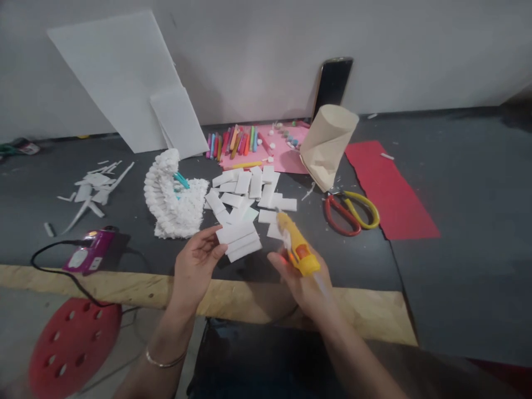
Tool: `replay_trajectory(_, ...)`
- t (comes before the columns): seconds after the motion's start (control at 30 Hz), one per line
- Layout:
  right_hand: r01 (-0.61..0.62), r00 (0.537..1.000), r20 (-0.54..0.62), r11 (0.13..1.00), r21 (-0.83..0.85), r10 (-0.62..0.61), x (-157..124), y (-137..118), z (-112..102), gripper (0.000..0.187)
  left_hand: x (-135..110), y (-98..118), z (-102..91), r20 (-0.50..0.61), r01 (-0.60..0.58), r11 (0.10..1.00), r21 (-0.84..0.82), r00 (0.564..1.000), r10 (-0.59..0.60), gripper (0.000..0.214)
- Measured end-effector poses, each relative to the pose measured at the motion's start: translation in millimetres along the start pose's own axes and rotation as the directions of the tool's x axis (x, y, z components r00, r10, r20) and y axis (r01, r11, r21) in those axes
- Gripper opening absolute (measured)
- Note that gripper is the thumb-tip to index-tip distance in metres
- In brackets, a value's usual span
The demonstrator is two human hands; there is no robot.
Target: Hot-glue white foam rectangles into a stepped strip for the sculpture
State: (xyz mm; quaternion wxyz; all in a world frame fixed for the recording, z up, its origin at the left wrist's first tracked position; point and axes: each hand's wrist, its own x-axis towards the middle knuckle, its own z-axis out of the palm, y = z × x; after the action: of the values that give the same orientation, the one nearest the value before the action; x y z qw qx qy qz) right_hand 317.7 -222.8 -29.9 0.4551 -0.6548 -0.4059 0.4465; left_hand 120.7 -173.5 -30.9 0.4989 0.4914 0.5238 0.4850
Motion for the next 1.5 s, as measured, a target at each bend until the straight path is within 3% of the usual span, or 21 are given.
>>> replay_trajectory(0.1,-0.039,0.998,-0.038,0.996,0.081,0.042,9.1,4.9,5.3,0.041,0.1,1.4,3.0,0.024,0.057,0.995,-0.077,0.998,-0.055,0.037)
replay_trajectory(0.27,0.067,0.991,0.118,0.998,0.001,-0.067,16.5,8.2,7.8,0.029,-2.8,-1.1,15.3,0.086,0.118,0.982,-0.145,0.991,-0.107,0.037)
replay_trajectory(0.37,0.088,0.989,0.113,0.996,0.029,-0.090,17.9,9.8,9.1,0.027,-4.6,-3.7,18.3,0.102,0.128,0.982,-0.138,0.988,-0.114,0.046)
replay_trajectory(0.47,0.073,0.996,0.042,0.994,0.077,-0.077,20.4,14.4,10.1,0.029,3.5,-3.8,8.7,0.092,0.084,0.994,-0.063,0.993,-0.078,0.058)
replay_trajectory(0.53,0.057,0.998,0.016,0.995,0.088,-0.059,22.6,18.5,9.7,0.030,18.2,-0.9,-3.3,0.026,0.012,0.992,0.127,1.000,-0.015,0.046)
replay_trajectory(0.6,0.049,0.999,0.009,0.995,0.089,-0.050,24.4,21.1,8.8,0.031,39.0,4.4,-14.0,-0.041,-0.055,0.857,0.512,0.995,0.088,0.033)
replay_trajectory(0.7,0.055,0.998,-0.009,0.997,0.055,-0.055,24.9,19.3,8.0,0.032,71.8,14.0,-17.3,0.024,-0.072,0.417,0.906,0.993,0.119,0.034)
replay_trajectory(0.8,0.074,0.997,-0.005,0.997,0.030,-0.074,24.0,14.4,8.8,0.029,94.1,20.8,-6.9,0.027,-0.034,0.124,0.992,0.998,0.054,0.043)
replay_trajectory(0.9,0.064,0.998,-0.020,0.992,0.113,-0.062,24.2,13.6,10.3,0.028,103.0,22.6,3.0,0.023,-0.023,0.014,1.000,1.000,0.013,0.046)
replay_trajectory(1.07,0.049,0.999,-0.003,0.992,0.113,-0.049,27.3,17.4,10.3,0.026,103.4,20.7,1.6,0.026,-0.027,0.040,0.999,1.000,0.011,0.034)
replay_trajectory(1.23,0.037,0.999,0.015,0.991,0.127,-0.039,27.1,15.1,10.6,0.029,99.2,19.3,-8.7,0.064,-0.073,0.108,0.991,0.994,0.091,0.038)
replay_trajectory(1.37,0.003,1.000,0.010,0.979,0.203,-0.006,25.8,15.3,13.1,0.037,88.1,18.0,-17.2,0.055,-0.104,0.289,0.952,0.983,0.173,0.038)
replay_trajectory(1.5,0.001,0.999,0.033,0.973,0.230,-0.009,25.2,15.3,13.8,0.034,69.9,16.5,-23.6,0.056,-0.150,0.577,0.803,0.983,0.177,0.029)
